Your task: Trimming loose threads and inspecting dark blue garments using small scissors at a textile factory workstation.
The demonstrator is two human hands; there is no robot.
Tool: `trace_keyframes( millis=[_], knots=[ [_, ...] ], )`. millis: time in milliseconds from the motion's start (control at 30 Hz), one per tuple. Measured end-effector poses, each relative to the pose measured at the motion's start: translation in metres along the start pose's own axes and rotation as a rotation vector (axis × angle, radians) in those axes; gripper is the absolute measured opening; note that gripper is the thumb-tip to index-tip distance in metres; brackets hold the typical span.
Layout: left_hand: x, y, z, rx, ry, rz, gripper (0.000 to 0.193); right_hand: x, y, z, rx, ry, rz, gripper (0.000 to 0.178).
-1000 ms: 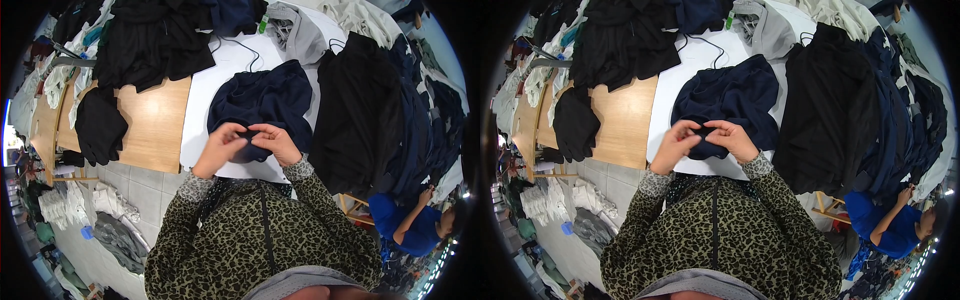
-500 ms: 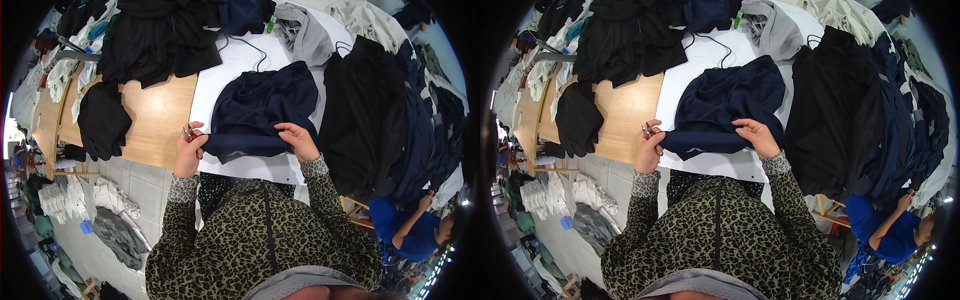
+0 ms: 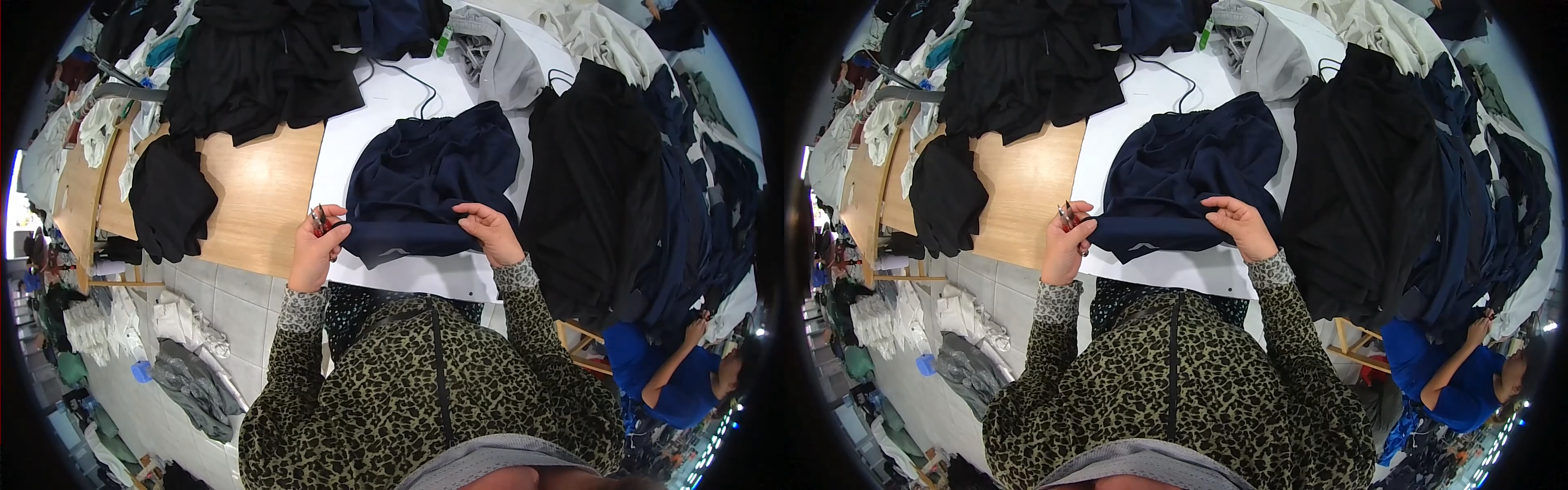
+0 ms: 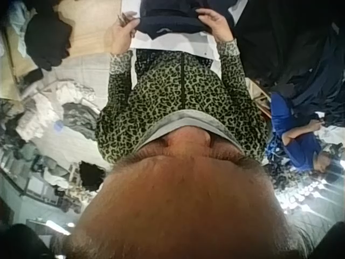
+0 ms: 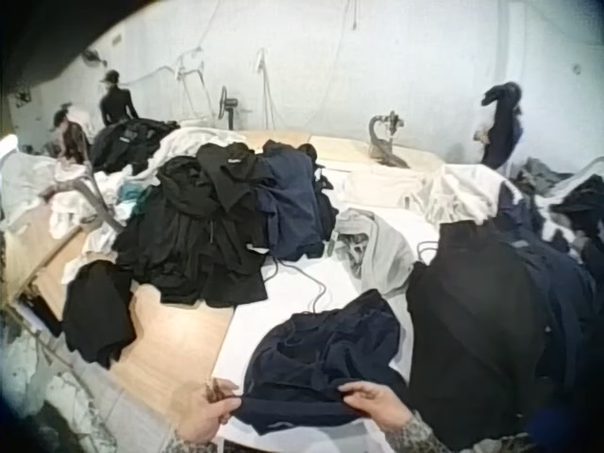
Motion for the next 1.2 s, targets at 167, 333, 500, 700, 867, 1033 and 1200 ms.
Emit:
trace_keyframes(
  millis=[167,333,500,700,867,1033,1200],
  knots=[
    [0.001,0.006,-0.002,-0.051,-0.005,0.052,0.025,0.005,-0.003,0.002,0.026,-0.023,-0.130,0.024],
    [0.006,0.023,-0.007,-0.151,0.028,0.182,0.028,-0.012,0.016,0.005,0.047,-0.371,-0.826,0.028],
    [0.010,0.037,-0.009,-0.242,-0.002,0.165,0.027,-0.030,0.080,0.019,-0.244,-0.439,-0.737,0.036],
    [0.007,0.040,-0.005,-0.250,-0.038,0.095,0.027,-0.001,0.099,0.023,-0.374,0.097,-0.062,0.046],
    [0.005,0.039,-0.003,-0.212,-0.051,0.047,0.025,-0.003,0.095,0.017,-0.337,0.157,0.082,0.049],
    [0.000,0.043,0.000,-0.226,-0.062,0.018,0.024,-0.005,0.093,0.014,-0.294,0.187,0.205,0.050],
    [0.000,0.046,0.001,-0.227,-0.060,0.015,0.023,0.001,0.092,0.016,-0.264,0.153,0.164,0.051]
  ],
)
Point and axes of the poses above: each hand's wrist, its own z-axis towards the middle knuckle, its own y-axis out of the palm, x = y × z, the point moved 7 cm from there along z, towards the middle knuckle, and after that the axes turned 3 degrees about -y, right-handed, at the moved point
